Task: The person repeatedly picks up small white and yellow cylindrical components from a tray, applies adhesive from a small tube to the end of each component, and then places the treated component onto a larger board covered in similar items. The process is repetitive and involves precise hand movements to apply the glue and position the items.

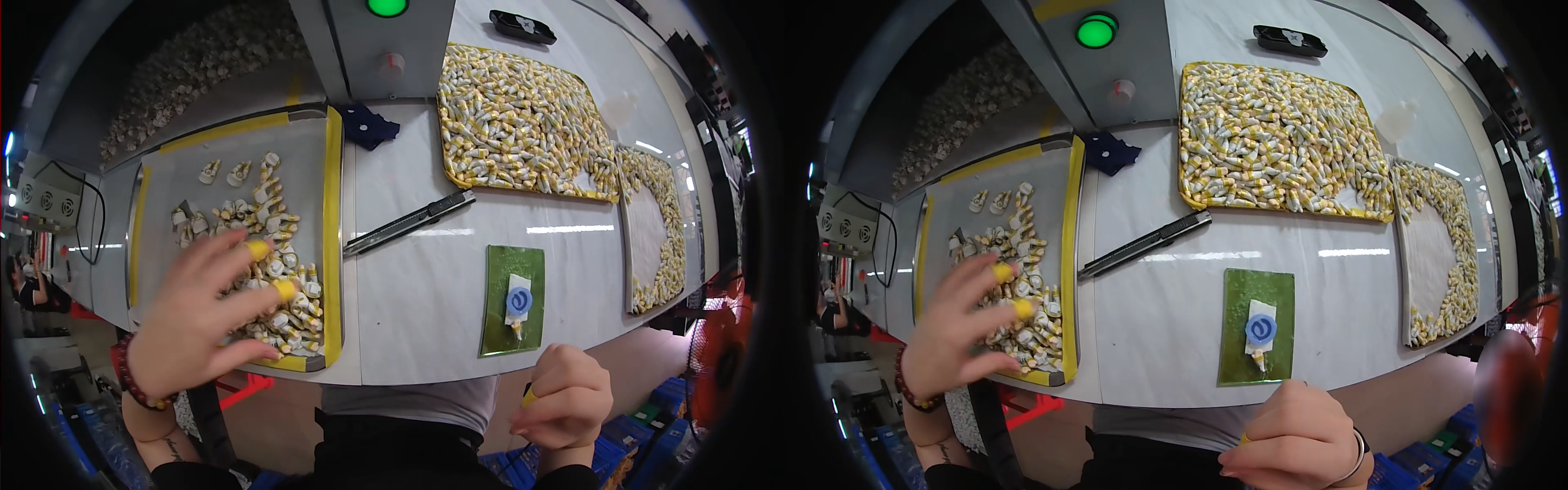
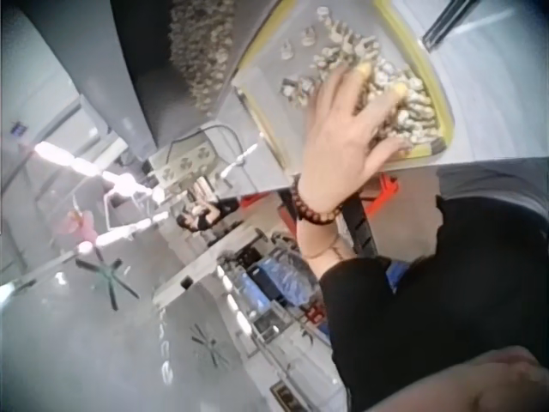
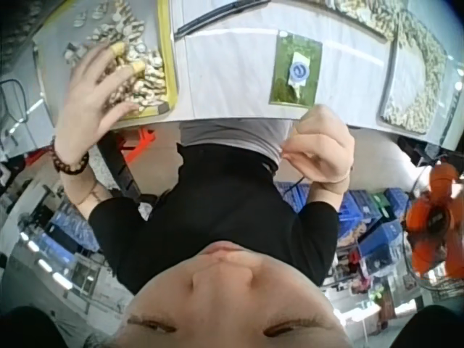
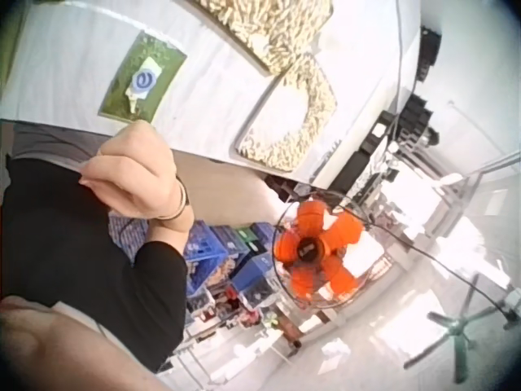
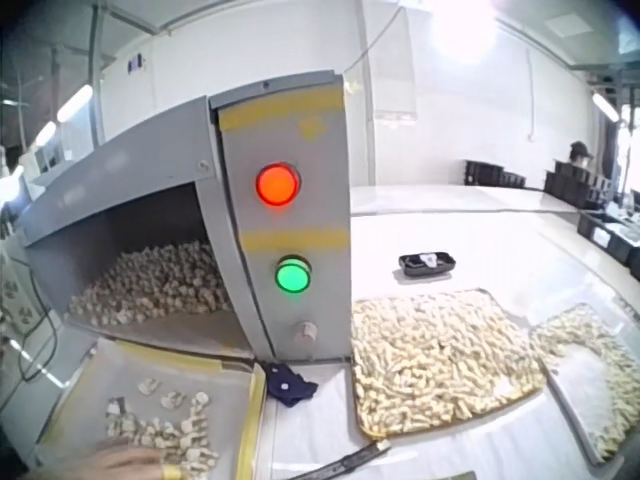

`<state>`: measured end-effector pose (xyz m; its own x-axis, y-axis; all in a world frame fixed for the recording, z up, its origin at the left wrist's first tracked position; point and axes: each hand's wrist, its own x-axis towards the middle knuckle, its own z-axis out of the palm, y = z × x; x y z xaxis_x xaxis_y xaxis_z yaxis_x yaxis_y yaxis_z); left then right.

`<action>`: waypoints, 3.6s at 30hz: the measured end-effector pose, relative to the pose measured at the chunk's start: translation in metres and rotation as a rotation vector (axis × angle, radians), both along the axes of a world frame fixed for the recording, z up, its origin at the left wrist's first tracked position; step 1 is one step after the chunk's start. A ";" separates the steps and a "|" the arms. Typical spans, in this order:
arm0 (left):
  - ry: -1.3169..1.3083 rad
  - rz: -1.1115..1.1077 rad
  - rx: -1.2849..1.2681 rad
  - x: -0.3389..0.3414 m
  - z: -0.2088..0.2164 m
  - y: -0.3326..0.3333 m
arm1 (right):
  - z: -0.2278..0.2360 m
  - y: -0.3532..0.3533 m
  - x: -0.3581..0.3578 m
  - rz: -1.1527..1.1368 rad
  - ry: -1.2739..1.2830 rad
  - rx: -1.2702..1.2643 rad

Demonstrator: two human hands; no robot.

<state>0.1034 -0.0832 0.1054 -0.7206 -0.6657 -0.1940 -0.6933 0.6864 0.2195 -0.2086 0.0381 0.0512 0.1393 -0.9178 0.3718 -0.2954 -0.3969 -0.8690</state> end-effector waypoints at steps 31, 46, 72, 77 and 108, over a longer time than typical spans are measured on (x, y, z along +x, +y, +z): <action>0.109 0.622 -0.516 0.142 -0.079 -0.243 | 0.005 0.023 -0.032 -0.187 0.219 -0.076; 1.052 0.133 1.358 -0.038 -0.017 0.029 | 0.013 -0.119 -0.105 -0.292 0.837 0.056; 1.551 0.334 1.906 -0.079 -0.102 0.080 | 0.028 -0.058 -0.054 0.066 0.415 0.313; 1.552 0.321 1.941 -0.085 -0.104 0.079 | 0.007 -0.041 -0.042 0.004 0.533 0.234; 1.408 0.385 2.284 -0.097 -0.104 0.074 | 0.017 -0.039 -0.016 0.026 0.542 -0.181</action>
